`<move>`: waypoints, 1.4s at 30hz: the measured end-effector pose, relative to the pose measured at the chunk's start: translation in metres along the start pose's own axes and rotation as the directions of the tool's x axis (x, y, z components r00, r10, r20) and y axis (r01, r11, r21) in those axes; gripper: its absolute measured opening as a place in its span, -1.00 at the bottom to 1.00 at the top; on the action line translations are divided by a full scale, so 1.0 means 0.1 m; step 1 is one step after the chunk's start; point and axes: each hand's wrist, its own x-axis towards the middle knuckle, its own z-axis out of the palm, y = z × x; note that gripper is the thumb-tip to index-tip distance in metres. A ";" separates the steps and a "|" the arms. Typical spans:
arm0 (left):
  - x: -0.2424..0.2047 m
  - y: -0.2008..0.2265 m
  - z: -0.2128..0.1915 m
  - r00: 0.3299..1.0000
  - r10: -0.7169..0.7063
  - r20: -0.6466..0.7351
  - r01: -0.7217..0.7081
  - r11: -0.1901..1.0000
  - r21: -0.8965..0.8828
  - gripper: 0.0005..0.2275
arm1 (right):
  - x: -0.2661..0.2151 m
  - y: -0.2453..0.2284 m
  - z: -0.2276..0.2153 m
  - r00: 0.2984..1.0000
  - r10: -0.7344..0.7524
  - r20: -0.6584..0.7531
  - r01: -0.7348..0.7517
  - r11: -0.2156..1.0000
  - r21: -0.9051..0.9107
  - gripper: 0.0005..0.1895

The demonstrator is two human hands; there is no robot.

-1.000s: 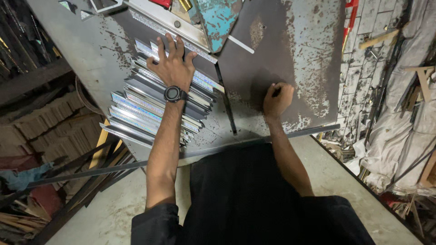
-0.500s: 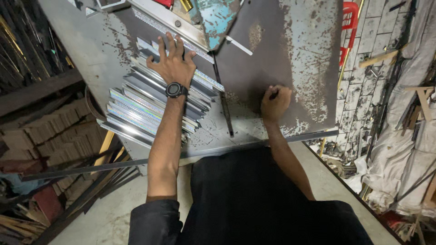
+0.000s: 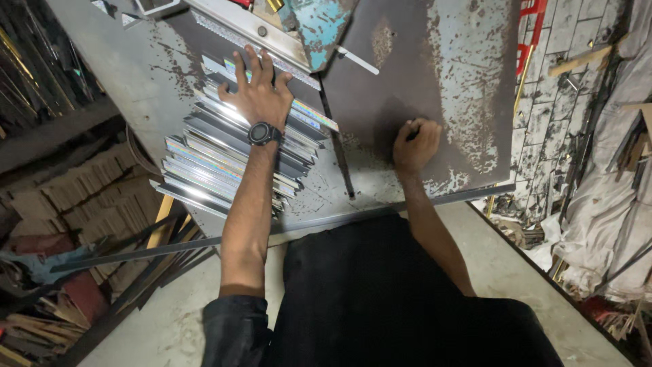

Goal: The person repeatedly picks up long silver metal profiles from a workbench and stacks them into a neat pile. The person handles the profiles by hand, aligning them and placing them one by one onto the growing stack.

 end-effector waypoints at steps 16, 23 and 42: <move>-1.03 -0.31 -0.49 0.955 0.235 0.182 -0.205 0.964 -0.169 -0.57 | -0.67 0.10 -0.32 0.994 0.098 0.055 -0.108 0.973 0.206 -0.87; -2.13 -0.92 -0.20 0.965 -0.201 -0.166 0.068 0.809 -0.584 -0.49 | -0.58 -0.96 -0.16 0.788 -0.517 0.335 0.286 0.789 0.544 -0.64; -3.03 -0.77 0.24 0.534 -0.817 0.218 0.740 0.327 -0.588 -0.07 | -0.99 -2.04 0.73 0.384 -0.361 0.850 0.229 0.929 0.291 0.28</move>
